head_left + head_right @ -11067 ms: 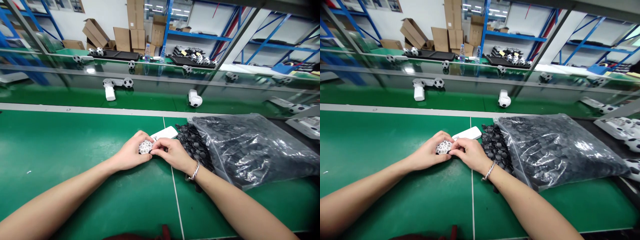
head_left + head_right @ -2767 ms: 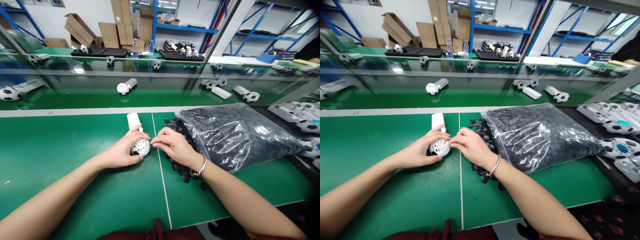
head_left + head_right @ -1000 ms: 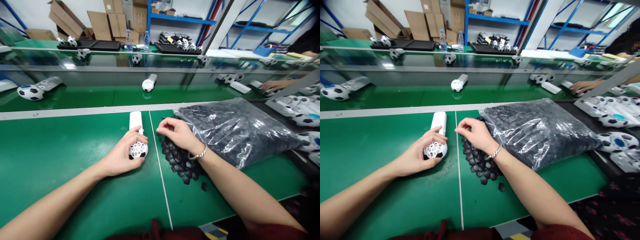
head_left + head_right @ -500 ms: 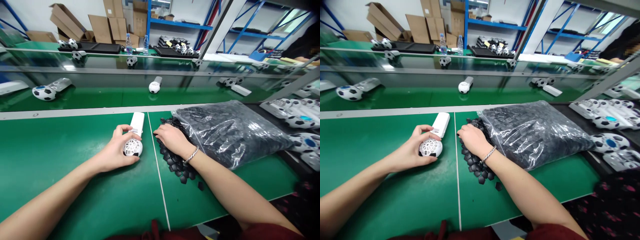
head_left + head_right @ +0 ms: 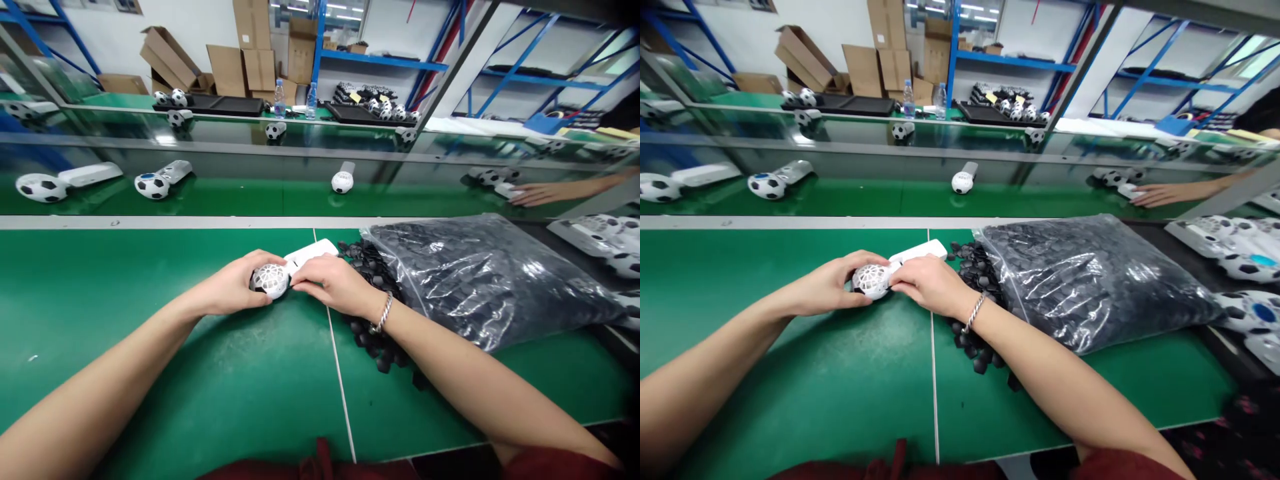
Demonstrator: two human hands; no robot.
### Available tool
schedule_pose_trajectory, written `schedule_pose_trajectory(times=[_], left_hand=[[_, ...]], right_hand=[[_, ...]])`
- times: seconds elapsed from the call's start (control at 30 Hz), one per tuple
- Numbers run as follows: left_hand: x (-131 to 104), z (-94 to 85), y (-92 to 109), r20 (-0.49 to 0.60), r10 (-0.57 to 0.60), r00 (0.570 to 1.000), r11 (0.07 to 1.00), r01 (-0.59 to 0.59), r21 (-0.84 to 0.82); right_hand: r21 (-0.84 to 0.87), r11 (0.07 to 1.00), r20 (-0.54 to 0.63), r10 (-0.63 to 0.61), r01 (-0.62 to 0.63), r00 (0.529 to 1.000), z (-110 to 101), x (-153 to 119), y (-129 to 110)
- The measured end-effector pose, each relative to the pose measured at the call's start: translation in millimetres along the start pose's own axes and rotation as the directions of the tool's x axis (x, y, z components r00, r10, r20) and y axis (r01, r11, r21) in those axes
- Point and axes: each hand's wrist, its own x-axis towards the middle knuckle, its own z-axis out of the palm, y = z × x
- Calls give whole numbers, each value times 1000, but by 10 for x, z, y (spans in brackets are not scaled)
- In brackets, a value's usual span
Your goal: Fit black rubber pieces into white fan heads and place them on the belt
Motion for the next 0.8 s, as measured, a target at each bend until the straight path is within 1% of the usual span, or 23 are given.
schedule_pose_trajectory(times=[0.1, 0.2, 0.3, 0.4, 0.53, 0.63, 0.73, 0.77, 0.8], left_hand=[[4, 18, -5, 0, -2, 1000, 999, 2, -45], [7, 80, 15, -67, -29, 997, 998, 25, -54], [9, 138, 36, -137, -23, 990, 999, 16, -50], [16, 172, 41, -172, -22, 985, 998, 12, -63], [35, 228, 42, -224, -39, 974, 995, 16, -102], [30, 284, 63, -274, -50, 960, 991, 14, -132], [17, 298, 78, -272, -62, 960, 986, 16, -167], [26, 278, 69, -261, -63, 963, 985, 17, -173], [50, 242, 48, -257, -58, 965, 985, 14, -171]], right_hand=[[37, 998, 0, -45, 45, 999, 49, 83, 16], [93, 995, 0, -45, 45, 999, 78, 129, 25], [128, 991, -12, -32, 33, 999, 87, 159, 30], [167, 986, -23, -11, 15, 1000, 82, 198, 58], [188, 981, 32, 51, -57, 998, 78, 245, 96], [193, 974, 86, 100, -115, 991, 87, 250, 66], [250, 953, 138, 140, -171, 980, 56, 276, 48], [281, 940, 147, 158, -194, 977, 18, 303, 78], [303, 927, 131, 188, -220, 973, -40, 341, 139]])
